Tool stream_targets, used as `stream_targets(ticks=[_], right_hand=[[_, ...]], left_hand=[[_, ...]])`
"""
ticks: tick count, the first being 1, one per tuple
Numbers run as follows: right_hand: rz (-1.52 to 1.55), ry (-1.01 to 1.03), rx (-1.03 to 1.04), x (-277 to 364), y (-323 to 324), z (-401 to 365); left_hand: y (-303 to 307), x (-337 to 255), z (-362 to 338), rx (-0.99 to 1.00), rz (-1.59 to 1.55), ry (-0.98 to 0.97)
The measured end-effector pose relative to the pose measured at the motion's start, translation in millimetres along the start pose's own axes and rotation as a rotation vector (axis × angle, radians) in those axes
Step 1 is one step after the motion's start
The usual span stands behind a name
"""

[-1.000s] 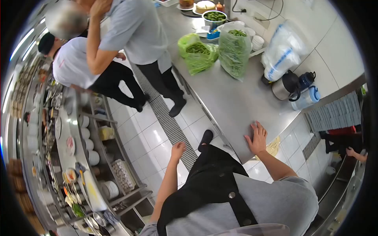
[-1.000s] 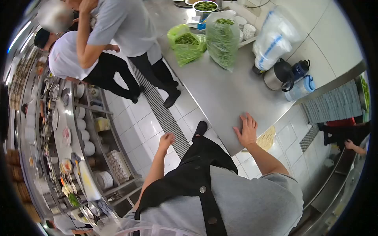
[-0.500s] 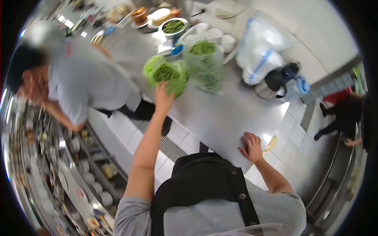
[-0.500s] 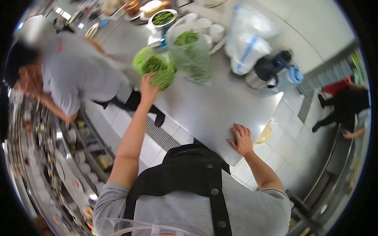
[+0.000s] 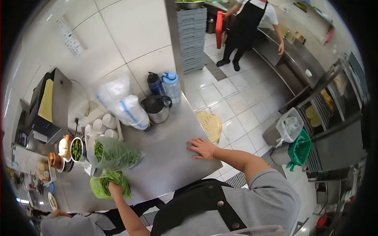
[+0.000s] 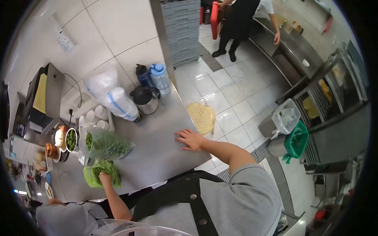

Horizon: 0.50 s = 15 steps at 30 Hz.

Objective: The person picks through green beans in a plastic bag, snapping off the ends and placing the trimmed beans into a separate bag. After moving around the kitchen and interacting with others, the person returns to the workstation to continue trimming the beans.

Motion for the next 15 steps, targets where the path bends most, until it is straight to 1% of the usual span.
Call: stream_targets(ticks=[1, 4, 7, 10, 12, 14, 15], right_hand=[[-0.009, -0.021, -0.012, -1, -2, 0], [-0.037, -0.059, -0.042, 0, -1, -1], [-0.032, -0.070, -0.051, 3, 0, -1], [-0.037, -0.058, -0.054, 2, 0, -1], [-0.045, -0.073, -0.053, 5, -7, 5], [-0.054, -0.112, -0.039, 6, -12, 9], [-0.044, -0.119, -0.075, 10, -15, 13]], left_hand=[[-4, 5, 0, -0.061, -0.014, -0.009], [-16, 15, 0, 0.046, 0.007, 0.038], [-25, 12, -4, 0.092, -0.013, 0.006], [-29, -2, -19, 0.100, -0.070, -0.136], [-53, -1, -22, 0.112, -0.088, -0.183], [-60, -15, -36, 0.196, -0.109, -0.172], [-64, -24, -44, 0.241, -0.124, -0.162]])
Point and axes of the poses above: each hand's wrist, its own z-axis towards the middle knuckle, its own y-axis out of the back of the hand, x = y × z, the point moved 7 cm from there along z, towards the middle knuckle, and after that the axes turned 4 degrees about y, right-handed, at the moved point
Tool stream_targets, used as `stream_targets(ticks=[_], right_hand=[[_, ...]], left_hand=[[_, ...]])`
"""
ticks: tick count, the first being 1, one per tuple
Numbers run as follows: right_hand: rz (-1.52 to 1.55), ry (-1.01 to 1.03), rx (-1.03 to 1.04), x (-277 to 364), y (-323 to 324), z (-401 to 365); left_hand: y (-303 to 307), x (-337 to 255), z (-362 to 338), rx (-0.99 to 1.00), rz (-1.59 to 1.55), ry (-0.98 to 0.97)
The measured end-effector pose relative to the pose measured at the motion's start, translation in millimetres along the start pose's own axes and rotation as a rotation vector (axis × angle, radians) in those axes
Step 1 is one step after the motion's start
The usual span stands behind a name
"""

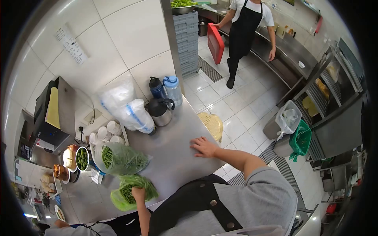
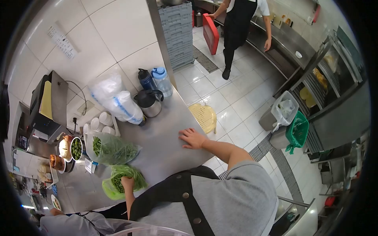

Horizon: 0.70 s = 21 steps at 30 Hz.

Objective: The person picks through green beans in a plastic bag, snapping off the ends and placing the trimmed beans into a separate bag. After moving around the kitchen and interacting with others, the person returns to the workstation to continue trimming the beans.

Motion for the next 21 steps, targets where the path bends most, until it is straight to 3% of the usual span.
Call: stream_targets(ticks=[3, 8, 12, 14, 17, 18, 19, 20, 21], right_hand=[[0.083, -0.006, -0.084, 31, -20, 23], [0.306, 0.125, -0.174, 122, -46, 79], [0.466, 0.314, -0.175, 192, -28, 115], [0.529, 0.370, -0.155, 209, -39, 126], [0.548, 0.339, 0.055, 212, -60, 131], [0.592, 0.268, 0.094, 205, -68, 132], [0.636, 0.195, 0.137, 200, -77, 131], [0.550, 0.172, 0.102, 200, -67, 130], [0.458, 0.150, 0.060, 198, -55, 129]], left_hand=[[-23, -13, -6, -0.011, -0.120, -0.086], [-66, -51, -9, 0.313, -0.104, -0.119], [-75, -115, -31, 0.292, -0.220, -0.483], [-90, -111, -19, 0.283, -0.249, -0.577], [-118, -71, 0, 0.239, -0.326, -0.685], [-117, -58, 0, 0.258, -0.357, -0.660], [-73, -92, -24, 0.340, -0.121, -0.477], [-32, -103, -47, 0.468, -0.467, -0.208], [-41, -84, -49, 0.622, -0.690, 0.070]])
Point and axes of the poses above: each hand's wrist, its own z-axis towards the middle knuckle, its own y-axis out of the back of the hand, x = y × z, the point moved 7 cm from there along z, towards the middle knuckle, and after that the axes turned 4 degrees about y, right-handed, at the moved point
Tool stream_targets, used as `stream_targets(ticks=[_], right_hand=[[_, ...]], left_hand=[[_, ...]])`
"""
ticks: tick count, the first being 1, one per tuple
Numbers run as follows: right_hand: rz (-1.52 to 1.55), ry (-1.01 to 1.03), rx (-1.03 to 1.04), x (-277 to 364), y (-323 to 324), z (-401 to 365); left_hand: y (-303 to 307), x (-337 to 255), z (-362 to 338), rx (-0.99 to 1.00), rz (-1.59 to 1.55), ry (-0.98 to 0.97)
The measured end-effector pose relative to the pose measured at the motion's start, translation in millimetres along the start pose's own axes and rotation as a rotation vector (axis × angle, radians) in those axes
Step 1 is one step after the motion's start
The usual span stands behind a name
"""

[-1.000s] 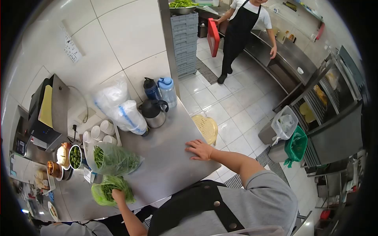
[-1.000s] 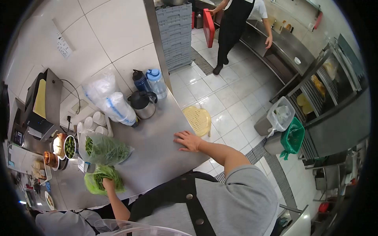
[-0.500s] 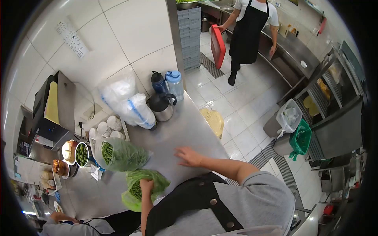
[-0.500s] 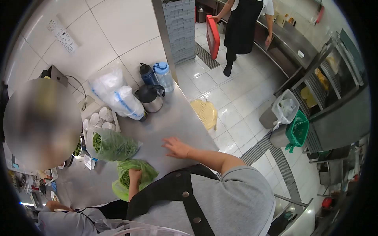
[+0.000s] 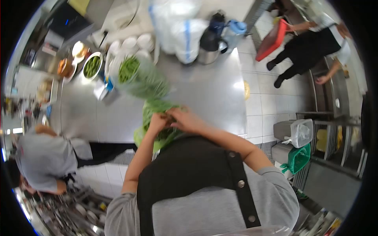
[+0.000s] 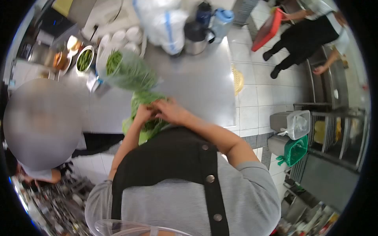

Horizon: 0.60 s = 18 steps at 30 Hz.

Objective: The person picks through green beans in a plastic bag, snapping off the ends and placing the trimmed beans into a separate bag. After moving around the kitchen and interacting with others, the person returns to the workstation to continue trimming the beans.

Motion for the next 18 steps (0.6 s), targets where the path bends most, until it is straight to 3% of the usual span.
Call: stream_targets(ticks=[2, 5, 8, 14, 17, 18], right_hand=[[-0.100, -0.085, 0.148, -18, -12, -8], [-0.314, -0.074, 0.156, -27, -8, -10], [-0.216, -0.096, 0.118, -35, 3, -7], [0.314, -0.252, -0.093, -15, 41, 29], [0.380, -0.204, -0.145, -7, 47, 41], [0.447, -0.276, -0.096, -11, 44, 43]], left_hand=[[10, -5, -17, -0.009, -0.196, -0.019], [30, -13, -26, -0.101, -0.376, -0.158], [45, -39, -42, -0.207, -0.504, -0.246], [44, -71, -58, -0.244, -0.519, -0.332], [44, -83, -61, -0.252, -0.561, -0.422], [47, -87, -63, -0.282, -0.548, -0.431]])
Point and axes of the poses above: each hand's wrist, its own z-axis towards the middle knuckle, its own y-axis out of the back of the hand, x = y × z, the point moved 7 cm from there along z, towards the middle knuckle, and after that the axes turned 4 degrees about y, right-handed, at the moved point
